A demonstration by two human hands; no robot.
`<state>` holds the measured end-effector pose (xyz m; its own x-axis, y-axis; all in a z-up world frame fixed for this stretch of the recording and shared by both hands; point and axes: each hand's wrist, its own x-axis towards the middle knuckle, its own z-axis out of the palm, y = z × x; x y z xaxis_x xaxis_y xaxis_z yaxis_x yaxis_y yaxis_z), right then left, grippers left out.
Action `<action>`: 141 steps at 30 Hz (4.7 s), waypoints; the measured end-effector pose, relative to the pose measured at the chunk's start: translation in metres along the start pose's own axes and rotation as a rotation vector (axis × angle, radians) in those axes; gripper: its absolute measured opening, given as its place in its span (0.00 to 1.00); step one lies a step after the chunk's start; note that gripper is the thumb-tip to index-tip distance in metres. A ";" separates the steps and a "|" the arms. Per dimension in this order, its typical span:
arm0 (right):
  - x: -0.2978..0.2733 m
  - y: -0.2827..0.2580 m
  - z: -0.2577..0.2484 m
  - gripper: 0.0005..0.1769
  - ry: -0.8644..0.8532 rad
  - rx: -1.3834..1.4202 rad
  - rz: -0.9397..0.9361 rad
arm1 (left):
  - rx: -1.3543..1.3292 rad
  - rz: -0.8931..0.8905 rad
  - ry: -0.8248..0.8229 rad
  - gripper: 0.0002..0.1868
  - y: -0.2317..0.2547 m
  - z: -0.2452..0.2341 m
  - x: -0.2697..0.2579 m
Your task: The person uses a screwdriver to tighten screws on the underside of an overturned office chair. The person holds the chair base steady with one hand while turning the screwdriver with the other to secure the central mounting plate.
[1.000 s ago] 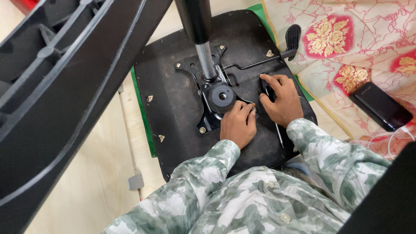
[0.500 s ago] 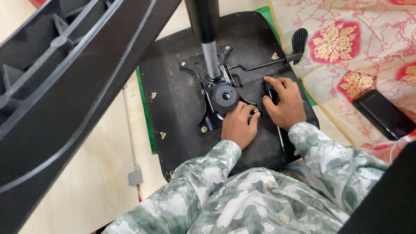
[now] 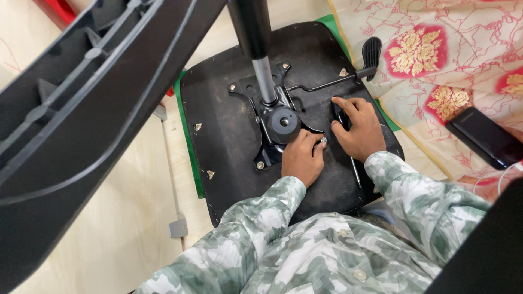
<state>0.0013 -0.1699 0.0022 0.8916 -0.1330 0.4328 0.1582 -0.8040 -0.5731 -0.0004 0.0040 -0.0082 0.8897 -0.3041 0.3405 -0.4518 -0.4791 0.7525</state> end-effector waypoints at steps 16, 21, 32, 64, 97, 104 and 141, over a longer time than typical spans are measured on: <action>-0.008 -0.003 0.002 0.29 0.009 -0.008 0.008 | 0.013 -0.024 -0.012 0.11 -0.002 0.002 0.001; -0.006 -0.001 0.001 0.29 0.002 -0.015 0.018 | 0.000 -0.020 0.009 0.08 0.000 0.001 0.002; -0.008 0.001 0.003 0.29 0.009 -0.018 0.021 | 0.028 -0.068 0.003 0.09 0.006 -0.001 0.001; -0.007 -0.006 -0.001 0.28 -0.034 -0.017 0.057 | -0.020 -0.060 -0.009 0.09 0.005 -0.004 0.002; -0.007 -0.007 -0.002 0.28 -0.009 0.003 0.067 | 0.077 -0.041 0.016 0.10 0.007 0.003 0.002; -0.009 -0.002 -0.001 0.28 -0.002 0.009 0.063 | 0.045 -0.016 0.019 0.11 0.003 0.003 0.001; -0.010 -0.002 -0.001 0.27 0.022 -0.001 0.025 | 0.063 -0.101 -0.044 0.10 0.008 -0.006 0.002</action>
<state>-0.0085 -0.1674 -0.0002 0.8860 -0.1659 0.4331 0.1354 -0.8006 -0.5837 -0.0018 0.0041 0.0024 0.9276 -0.2875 0.2387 -0.3649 -0.5594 0.7442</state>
